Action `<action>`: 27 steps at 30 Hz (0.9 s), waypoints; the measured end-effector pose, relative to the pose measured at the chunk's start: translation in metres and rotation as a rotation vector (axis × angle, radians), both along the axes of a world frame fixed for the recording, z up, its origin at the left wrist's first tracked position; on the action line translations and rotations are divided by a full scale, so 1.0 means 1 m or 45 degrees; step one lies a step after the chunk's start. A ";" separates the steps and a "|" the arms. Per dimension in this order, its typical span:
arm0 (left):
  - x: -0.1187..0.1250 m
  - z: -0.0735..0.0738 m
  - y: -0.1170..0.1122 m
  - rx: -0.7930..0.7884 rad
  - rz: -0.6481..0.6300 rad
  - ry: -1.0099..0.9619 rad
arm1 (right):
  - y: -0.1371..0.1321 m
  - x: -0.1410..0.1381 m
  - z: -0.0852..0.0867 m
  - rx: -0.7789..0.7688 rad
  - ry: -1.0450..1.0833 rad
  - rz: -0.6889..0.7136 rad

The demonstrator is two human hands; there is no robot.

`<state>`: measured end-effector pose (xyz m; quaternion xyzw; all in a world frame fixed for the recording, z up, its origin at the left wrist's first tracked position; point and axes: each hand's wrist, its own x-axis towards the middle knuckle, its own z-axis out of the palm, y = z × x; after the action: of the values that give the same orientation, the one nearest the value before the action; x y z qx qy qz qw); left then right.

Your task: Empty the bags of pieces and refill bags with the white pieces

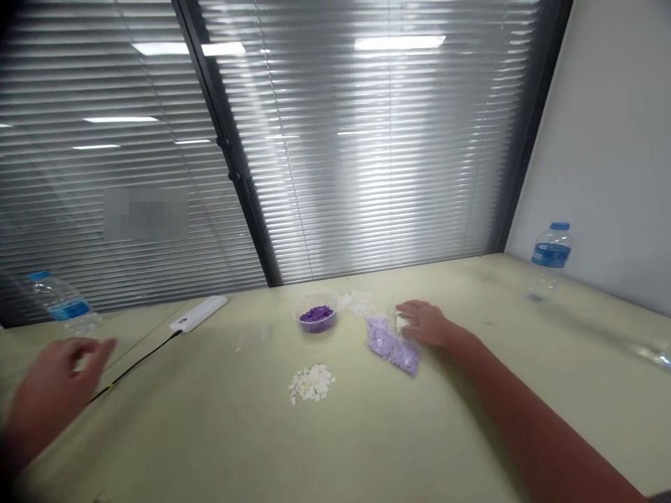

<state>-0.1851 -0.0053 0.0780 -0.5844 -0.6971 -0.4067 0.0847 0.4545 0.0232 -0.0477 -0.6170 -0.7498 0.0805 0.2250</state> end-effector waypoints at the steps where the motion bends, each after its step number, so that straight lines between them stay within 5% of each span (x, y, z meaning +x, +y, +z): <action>1: 0.017 -0.007 -0.001 -0.041 -0.078 0.021 | -0.001 0.004 -0.001 -0.046 -0.020 -0.005; 5: 0.105 -0.029 -0.016 -0.215 -0.534 -0.040 | -0.001 0.010 0.000 -0.112 -0.068 -0.050; 8: 0.165 -0.040 -0.039 -0.130 -0.935 0.151 | 0.001 0.009 0.000 -0.052 -0.069 -0.101; 12: 0.214 -0.057 -0.064 0.036 -1.170 0.334 | 0.006 0.004 -0.007 0.053 -0.030 -0.151; 18: 0.220 -0.082 -0.055 -0.165 -1.186 0.203 | 0.007 -0.002 -0.013 0.094 0.060 -0.177; 23: 0.208 -0.081 -0.045 -0.353 -1.095 -0.085 | 0.005 -0.001 -0.010 0.075 0.014 -0.220; 27: 0.208 -0.079 -0.047 -0.298 -1.063 -0.036 | 0.002 -0.005 -0.007 0.096 -0.105 -0.299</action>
<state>0.0225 -0.0522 -0.0013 -0.8162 -0.4435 -0.3322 -0.1635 0.4496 0.0255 -0.0542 -0.6944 -0.6835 -0.0001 0.2251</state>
